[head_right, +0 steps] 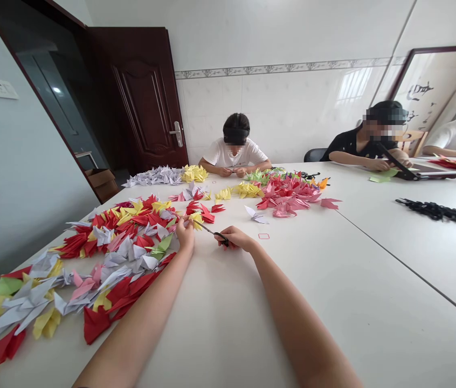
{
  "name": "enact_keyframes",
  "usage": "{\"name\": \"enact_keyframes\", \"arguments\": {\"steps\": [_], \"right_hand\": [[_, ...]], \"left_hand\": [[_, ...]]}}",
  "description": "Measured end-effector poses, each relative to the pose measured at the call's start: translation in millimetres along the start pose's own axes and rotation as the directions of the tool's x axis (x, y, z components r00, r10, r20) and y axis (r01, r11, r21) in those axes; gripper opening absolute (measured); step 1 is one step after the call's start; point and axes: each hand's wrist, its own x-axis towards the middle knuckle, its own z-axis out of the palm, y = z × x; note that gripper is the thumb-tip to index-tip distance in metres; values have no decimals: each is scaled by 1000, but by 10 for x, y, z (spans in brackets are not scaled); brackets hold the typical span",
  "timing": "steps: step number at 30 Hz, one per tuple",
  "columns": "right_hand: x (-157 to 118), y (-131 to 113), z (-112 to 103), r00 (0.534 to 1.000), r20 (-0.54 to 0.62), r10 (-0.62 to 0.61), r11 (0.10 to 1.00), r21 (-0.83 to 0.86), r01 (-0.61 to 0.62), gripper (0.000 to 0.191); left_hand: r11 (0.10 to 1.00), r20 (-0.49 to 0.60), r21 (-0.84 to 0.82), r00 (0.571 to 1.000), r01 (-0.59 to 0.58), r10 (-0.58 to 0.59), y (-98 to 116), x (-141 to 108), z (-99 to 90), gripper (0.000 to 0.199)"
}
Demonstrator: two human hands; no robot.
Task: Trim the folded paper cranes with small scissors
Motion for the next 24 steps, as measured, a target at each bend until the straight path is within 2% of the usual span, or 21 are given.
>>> {"name": "enact_keyframes", "arguments": {"steps": [3, 6, 12, 20, 24], "right_hand": [[-5, -28, 21, 998, 56, 15, 1000, 5, -15, 53], [-4, -34, 32, 997, 75, 16, 1000, 5, -16, 55], [-2, -16, 34, 999, 44, 3, 1000, 18, -4, 54], [21, 5, 44, 1000, -3, 10, 1000, 14, -10, 55], [31, 11, 47, 1000, -15, 15, 1000, 15, -15, 55]], "left_hand": [[999, -36, -28, 998, 42, -43, 22, -4, -10, 7], [995, -21, -65, 996, 82, -83, 39, -10, -13, 4], [982, -37, -128, 989, 139, -144, -4, -8, -4, 7], [980, -11, -164, 994, 110, -113, -61, 20, 17, 10], [969, -2, -201, 990, 141, -144, -27, 9, 22, 13]]}}
